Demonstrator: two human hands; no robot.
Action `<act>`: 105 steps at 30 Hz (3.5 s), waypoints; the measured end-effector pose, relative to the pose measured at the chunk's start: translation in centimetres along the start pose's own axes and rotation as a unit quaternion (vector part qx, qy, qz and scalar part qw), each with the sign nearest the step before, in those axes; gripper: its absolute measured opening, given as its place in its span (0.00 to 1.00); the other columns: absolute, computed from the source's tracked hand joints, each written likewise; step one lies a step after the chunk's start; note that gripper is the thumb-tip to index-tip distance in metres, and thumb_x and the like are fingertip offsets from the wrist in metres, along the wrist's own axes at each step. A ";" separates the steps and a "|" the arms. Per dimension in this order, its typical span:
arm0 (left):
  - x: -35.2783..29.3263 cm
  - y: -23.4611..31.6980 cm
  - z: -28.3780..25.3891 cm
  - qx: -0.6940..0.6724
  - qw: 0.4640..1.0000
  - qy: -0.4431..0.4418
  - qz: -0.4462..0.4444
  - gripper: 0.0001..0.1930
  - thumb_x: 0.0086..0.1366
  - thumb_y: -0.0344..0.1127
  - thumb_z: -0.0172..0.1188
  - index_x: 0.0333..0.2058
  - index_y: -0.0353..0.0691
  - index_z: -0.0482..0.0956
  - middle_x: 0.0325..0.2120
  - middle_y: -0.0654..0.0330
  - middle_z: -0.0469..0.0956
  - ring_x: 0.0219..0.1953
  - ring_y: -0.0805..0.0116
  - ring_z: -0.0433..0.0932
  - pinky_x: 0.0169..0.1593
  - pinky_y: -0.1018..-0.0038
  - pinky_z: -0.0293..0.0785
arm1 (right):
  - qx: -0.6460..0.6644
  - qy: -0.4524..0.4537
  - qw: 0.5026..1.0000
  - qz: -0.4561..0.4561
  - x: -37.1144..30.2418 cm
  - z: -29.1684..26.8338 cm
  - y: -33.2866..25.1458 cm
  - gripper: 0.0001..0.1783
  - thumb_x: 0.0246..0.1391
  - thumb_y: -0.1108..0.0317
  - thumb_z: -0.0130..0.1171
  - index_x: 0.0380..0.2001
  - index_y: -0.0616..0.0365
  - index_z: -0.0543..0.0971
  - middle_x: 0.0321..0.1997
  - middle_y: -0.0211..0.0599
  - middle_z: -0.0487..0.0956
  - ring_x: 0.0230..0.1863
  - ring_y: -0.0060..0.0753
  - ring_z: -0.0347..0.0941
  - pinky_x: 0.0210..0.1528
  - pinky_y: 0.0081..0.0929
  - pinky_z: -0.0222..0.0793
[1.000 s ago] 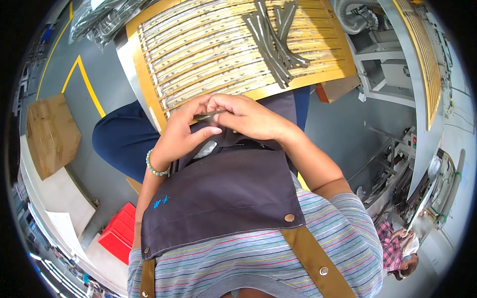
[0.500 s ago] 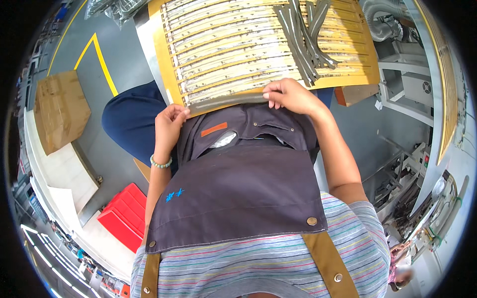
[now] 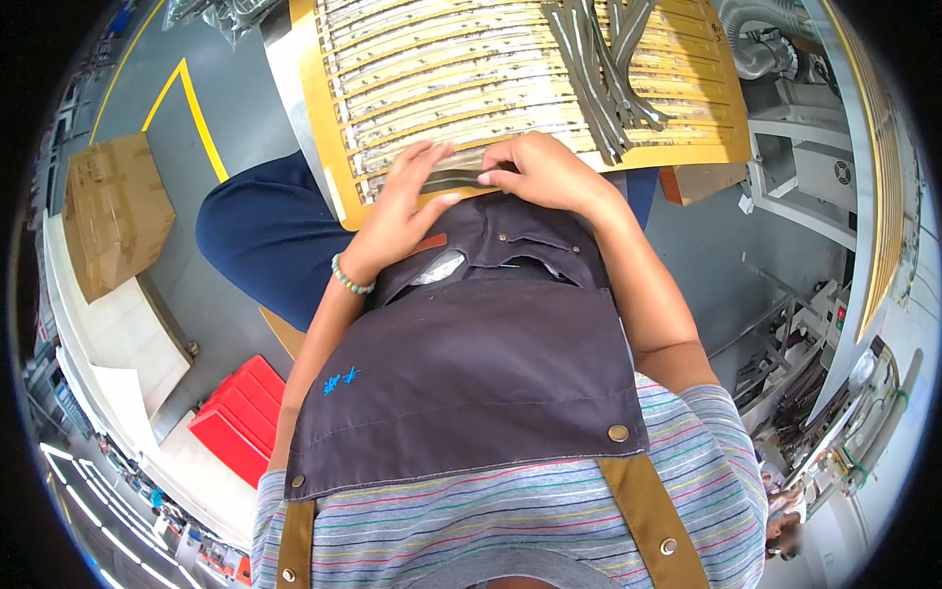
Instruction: Inspecting, cleaning, and organizing leather strips in a wooden jig.
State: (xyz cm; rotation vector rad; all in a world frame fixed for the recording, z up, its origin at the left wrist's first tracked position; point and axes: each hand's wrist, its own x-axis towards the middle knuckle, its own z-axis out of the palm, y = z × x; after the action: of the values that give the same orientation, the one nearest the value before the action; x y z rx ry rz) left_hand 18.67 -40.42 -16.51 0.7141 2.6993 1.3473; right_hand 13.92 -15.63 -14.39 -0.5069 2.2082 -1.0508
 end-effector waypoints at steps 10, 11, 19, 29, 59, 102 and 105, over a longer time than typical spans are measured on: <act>-3.8 -2.5 -4.4 -0.295 0.898 -0.097 -0.312 0.06 0.71 0.28 0.60 0.42 0.32 0.77 0.35 0.67 0.79 0.36 0.80 0.77 0.42 0.82 0.73 | 0.170 -0.040 0.982 0.075 -0.3 -0.9 -0.3 0.09 0.63 0.67 0.62 0.34 0.63 0.82 0.24 0.26 0.79 0.26 0.15 0.74 0.30 0.21 0.72; -5.0 -3.8 -3.9 -0.239 0.919 -0.031 -0.312 0.06 0.69 0.28 0.62 0.40 0.31 0.79 0.32 0.65 0.82 0.33 0.81 0.77 0.39 0.81 0.74 | 0.173 -0.041 0.981 0.078 0.2 -0.5 0.1 0.08 0.62 0.68 0.62 0.33 0.63 0.81 0.24 0.27 0.79 0.26 0.16 0.75 0.30 0.21 0.72; -4.7 -3.4 -2.0 -0.003 0.919 0.178 -0.351 0.07 0.64 0.29 0.66 0.34 0.29 0.81 0.22 0.62 0.80 0.24 0.80 0.74 0.32 0.79 0.73 | 0.238 -0.023 0.963 0.126 3.9 1.2 3.0 0.07 0.61 0.70 0.65 0.30 0.61 0.80 0.24 0.24 0.78 0.25 0.13 0.74 0.27 0.17 0.70; -3.9 -3.7 -2.6 0.008 0.927 0.160 -0.340 0.05 0.62 0.25 0.64 0.30 0.30 0.77 0.21 0.55 0.80 0.21 0.70 0.77 0.30 0.73 0.74 | 0.254 -0.017 0.957 0.137 4.0 0.8 3.3 0.08 0.58 0.68 0.67 0.27 0.59 0.81 0.21 0.25 0.78 0.22 0.14 0.73 0.25 0.18 0.69; -3.8 -4.5 -1.2 0.270 0.916 0.048 -0.292 0.40 0.70 0.41 0.60 0.69 0.23 0.50 0.71 0.32 0.44 0.70 0.33 0.54 0.70 0.51 0.57 | 0.048 0.149 0.984 0.085 1.7 0.7 3.3 0.11 0.52 0.62 0.71 0.26 0.57 0.82 0.23 0.34 0.80 0.24 0.29 0.75 0.31 0.29 0.68; -4.0 -4.8 -0.8 0.294 0.917 0.054 -0.264 0.35 0.72 0.38 0.56 0.69 0.24 0.53 0.70 0.32 0.48 0.67 0.27 0.57 0.70 0.49 0.57 | -0.079 0.208 0.973 0.052 0.8 1.3 4.2 0.11 0.52 0.57 0.68 0.29 0.52 0.82 0.27 0.40 0.83 0.33 0.49 0.80 0.35 0.44 0.71; -4.2 -5.0 -0.8 0.297 0.919 0.059 -0.254 0.35 0.72 0.38 0.56 0.69 0.24 0.53 0.70 0.32 0.49 0.67 0.27 0.57 0.70 0.49 0.57 | -0.079 0.204 0.974 0.065 0.8 1.2 3.9 0.11 0.52 0.57 0.68 0.29 0.52 0.82 0.27 0.40 0.83 0.33 0.50 0.80 0.36 0.44 0.72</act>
State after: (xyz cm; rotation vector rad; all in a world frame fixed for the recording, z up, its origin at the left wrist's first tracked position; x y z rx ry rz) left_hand 20.33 -45.38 -20.59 -0.0905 3.0857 0.4662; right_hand 13.86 -14.36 -18.36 -0.2206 2.6612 -0.9800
